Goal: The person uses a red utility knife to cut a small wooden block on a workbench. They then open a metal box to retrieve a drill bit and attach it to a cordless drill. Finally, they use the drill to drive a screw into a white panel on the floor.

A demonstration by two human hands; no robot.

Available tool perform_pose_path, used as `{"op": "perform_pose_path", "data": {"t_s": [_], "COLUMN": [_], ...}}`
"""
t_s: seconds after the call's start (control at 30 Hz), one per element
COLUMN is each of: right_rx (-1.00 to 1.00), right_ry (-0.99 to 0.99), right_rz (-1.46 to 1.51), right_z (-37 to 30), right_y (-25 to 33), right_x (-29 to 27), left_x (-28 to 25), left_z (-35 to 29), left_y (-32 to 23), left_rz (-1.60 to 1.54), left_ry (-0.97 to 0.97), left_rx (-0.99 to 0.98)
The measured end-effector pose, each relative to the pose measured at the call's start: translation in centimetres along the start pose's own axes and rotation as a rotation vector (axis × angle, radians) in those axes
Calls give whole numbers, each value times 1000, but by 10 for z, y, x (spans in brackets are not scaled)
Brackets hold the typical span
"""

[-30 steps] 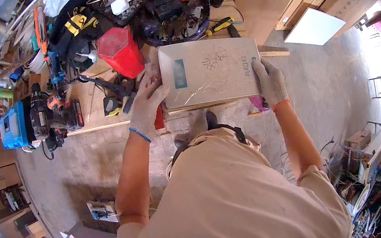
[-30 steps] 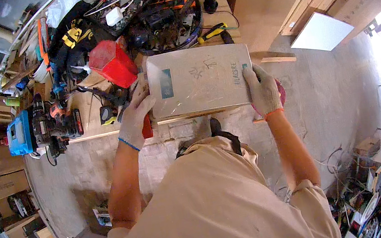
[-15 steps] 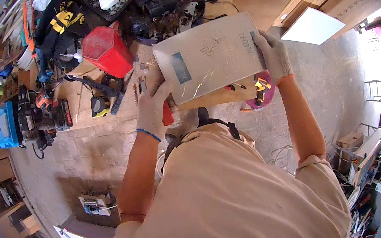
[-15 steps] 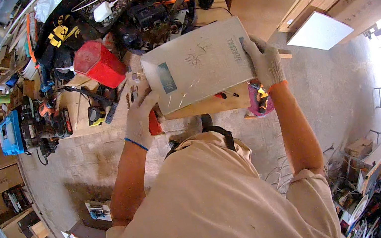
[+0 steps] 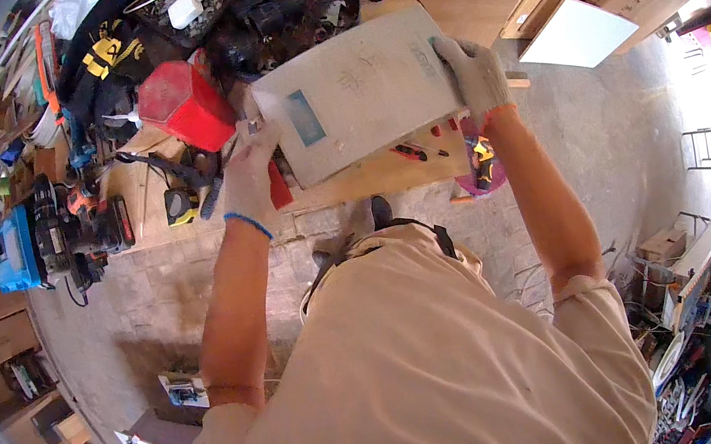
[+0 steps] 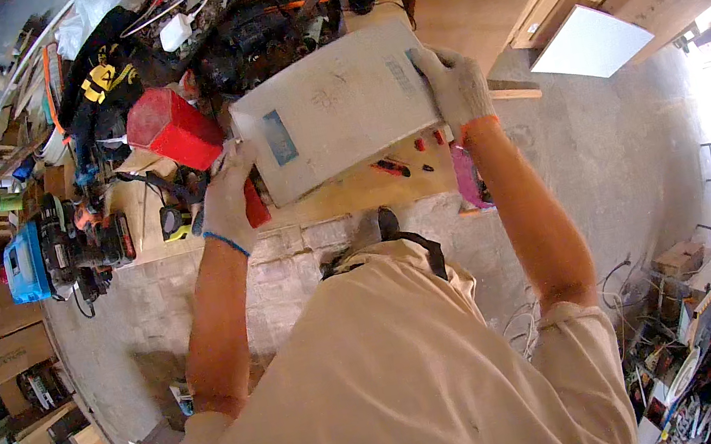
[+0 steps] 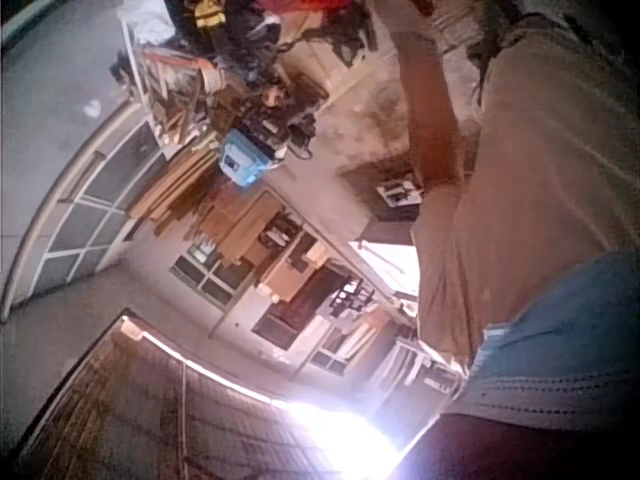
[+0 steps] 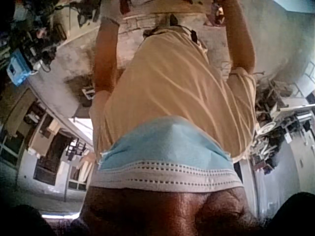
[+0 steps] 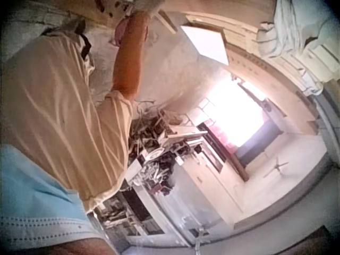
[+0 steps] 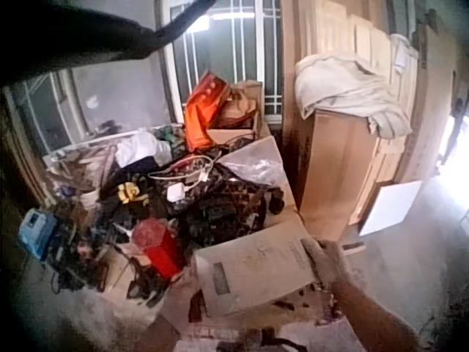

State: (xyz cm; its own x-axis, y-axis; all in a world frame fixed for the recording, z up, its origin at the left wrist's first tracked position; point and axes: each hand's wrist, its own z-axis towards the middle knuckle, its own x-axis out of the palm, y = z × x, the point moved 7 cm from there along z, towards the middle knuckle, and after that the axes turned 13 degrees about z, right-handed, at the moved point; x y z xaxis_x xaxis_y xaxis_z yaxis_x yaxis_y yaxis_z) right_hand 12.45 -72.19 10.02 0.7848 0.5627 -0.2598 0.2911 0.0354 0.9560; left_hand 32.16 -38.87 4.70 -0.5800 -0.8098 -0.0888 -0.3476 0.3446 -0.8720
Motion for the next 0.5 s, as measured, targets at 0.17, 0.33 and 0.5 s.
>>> {"op": "perform_pose_path", "data": {"t_s": [0.17, 0.33, 0.5], "right_rx": [-90, -66, -131], "right_ry": [92, 60, 30], "right_rz": [40, 44, -22], "right_z": [28, 21, 7], "right_y": [10, 8, 36], "right_x": [12, -6, -12], "left_x": [2, 12, 2], "left_z": [9, -16, -32], "left_y": [-4, -10, -40], "left_rz": [-35, -231, -123], "left_ry": [97, 205, 111], "left_rx": [-22, -42, 13]}}
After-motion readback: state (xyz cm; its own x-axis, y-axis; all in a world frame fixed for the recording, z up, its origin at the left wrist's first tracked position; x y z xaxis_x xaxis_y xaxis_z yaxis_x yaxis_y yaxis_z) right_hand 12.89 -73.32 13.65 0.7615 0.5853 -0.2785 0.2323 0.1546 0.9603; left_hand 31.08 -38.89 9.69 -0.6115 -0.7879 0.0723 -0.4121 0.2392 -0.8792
